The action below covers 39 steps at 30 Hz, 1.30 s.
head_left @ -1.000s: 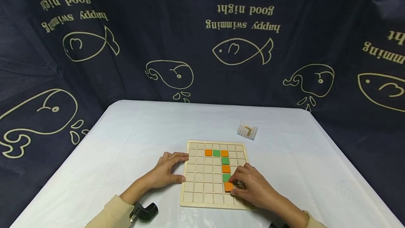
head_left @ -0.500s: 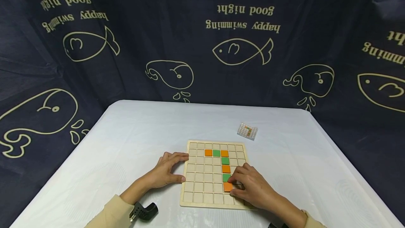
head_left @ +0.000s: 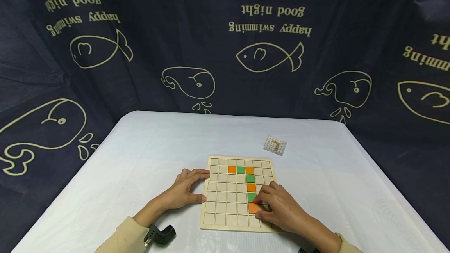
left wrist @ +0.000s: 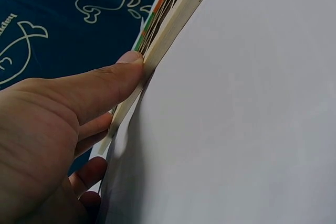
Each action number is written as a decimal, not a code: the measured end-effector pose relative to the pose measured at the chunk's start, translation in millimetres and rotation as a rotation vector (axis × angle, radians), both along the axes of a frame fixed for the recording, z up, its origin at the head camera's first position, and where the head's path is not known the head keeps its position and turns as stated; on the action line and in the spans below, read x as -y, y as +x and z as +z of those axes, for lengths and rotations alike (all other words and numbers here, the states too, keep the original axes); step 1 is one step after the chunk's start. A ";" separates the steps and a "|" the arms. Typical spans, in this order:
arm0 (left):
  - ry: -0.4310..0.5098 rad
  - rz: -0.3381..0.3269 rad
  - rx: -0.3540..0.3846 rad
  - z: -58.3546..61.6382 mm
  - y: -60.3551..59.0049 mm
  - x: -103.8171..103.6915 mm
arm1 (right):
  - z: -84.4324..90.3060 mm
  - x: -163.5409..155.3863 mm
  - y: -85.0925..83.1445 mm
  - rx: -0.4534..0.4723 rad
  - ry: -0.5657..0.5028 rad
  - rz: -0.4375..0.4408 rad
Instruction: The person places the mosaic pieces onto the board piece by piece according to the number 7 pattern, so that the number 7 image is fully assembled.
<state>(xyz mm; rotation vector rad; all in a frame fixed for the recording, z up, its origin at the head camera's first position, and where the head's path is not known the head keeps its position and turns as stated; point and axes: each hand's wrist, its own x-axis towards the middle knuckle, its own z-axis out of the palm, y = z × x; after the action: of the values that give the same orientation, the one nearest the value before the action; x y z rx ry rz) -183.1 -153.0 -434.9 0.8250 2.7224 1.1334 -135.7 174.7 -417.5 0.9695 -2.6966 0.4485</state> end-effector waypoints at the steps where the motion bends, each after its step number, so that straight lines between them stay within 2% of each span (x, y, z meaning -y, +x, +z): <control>1: 0.001 0.001 0.004 0.3 0.1 -0.1 | 0.3 -0.1 0.3 0.002 -0.002 0.002; 12: -0.014 0.007 0.004 0.5 1.2 0.2 | 6.1 -3.5 -1.2 0.036 -0.054 -0.041; 23: -0.050 -0.006 -0.041 4.4 2.2 0.2 | 9.3 -12.6 -9.5 -0.055 -0.113 -0.107; 26: -0.058 0.016 -0.051 6.8 3.4 0.7 | 11.6 -14.5 -11.5 -0.056 -0.130 -0.131; 31: -0.077 0.074 -0.108 12.4 6.6 2.7 | 17.0 -18.5 -14.9 -0.046 -0.157 -0.197; 39: -0.146 0.159 -0.242 23.8 16.8 4.3 | 22.3 -25.0 -20.8 -0.081 -0.141 -0.301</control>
<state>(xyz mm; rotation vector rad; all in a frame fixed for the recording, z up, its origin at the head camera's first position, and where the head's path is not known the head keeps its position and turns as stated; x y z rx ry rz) -166.3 -157.2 -411.2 0.7846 3.0739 0.8969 -156.4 199.7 -395.2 0.5215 -2.6346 0.5153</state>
